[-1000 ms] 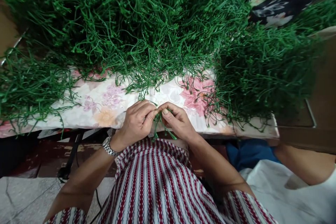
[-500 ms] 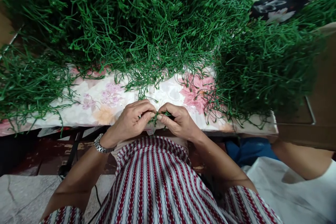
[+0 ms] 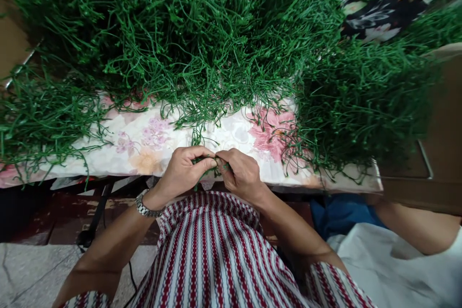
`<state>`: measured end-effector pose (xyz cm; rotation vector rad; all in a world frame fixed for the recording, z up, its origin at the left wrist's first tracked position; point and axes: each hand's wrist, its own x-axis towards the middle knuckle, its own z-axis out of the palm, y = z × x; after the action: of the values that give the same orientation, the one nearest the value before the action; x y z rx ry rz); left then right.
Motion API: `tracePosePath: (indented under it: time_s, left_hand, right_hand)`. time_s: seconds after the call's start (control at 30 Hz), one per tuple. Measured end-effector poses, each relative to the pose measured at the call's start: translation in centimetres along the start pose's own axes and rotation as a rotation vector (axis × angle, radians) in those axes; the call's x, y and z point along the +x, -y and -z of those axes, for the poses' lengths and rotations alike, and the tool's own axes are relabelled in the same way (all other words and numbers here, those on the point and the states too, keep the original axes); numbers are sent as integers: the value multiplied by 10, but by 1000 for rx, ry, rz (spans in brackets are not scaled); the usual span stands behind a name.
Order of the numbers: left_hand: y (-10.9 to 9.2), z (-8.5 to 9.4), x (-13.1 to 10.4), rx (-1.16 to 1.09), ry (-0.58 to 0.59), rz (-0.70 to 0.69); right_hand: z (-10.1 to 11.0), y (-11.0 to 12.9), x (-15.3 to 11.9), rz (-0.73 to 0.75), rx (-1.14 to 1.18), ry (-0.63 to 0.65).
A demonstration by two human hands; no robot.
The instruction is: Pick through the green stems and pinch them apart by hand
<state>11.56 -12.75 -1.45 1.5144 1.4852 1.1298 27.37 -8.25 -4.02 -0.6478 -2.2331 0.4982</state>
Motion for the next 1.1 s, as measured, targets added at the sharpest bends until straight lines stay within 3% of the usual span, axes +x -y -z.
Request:
tracePosePath:
  time_s: [0.1,0.23,0.33,0.43,0.53,0.57,0.63,0.7,0.8,0.83,0.87,0.97,1.03,1.1]
  left_hand:
    - [1,8,2,79,76,-114]
    - [1,21,6,159,330,-355]
    - [1,27,10,196,457,-435]
    - [4,34,12,146,492,-447]
    - [8,43,13,89,441,-385]
    - [8,46,13,82,408,-360]
    - [9,49,12,87,360,-343]
    - [9,46,11,97,324,-349]
    - [9,39,8,110,241,-325]
    - [9,36,6,117,215,-299]
    - [9,35,5,123,196,-271]
    - [10,31,3,151,190,-186]
    - [9,30,3,157,203,-174]
    - [7,29,3,162,202,-180]
  right_hand:
    - [4,-1,2,3,45,44]
    - [17,-2,7,28,178,266]
    - [23,-3,11,70,249,409]
    - [28,-5,16,65,423,533]
    - [38,-7,19,12,629,614]
    - [45,-8,20,-26,647,588]
    - [67,-9,22,-120,551,417]
    - [99,-13,26,-196,284,107]
    - [161,-30,34,-223,-333,-432]
    - [183,-40,36,-226,-546,-528]
    - [204,-52,37,-244,-725,-580]
    - [252,-89,33,-386,-1008,-479]
    - [268,-103,26,-481,-965,-367]
    - [272,-103,20,-490,-876,-326]
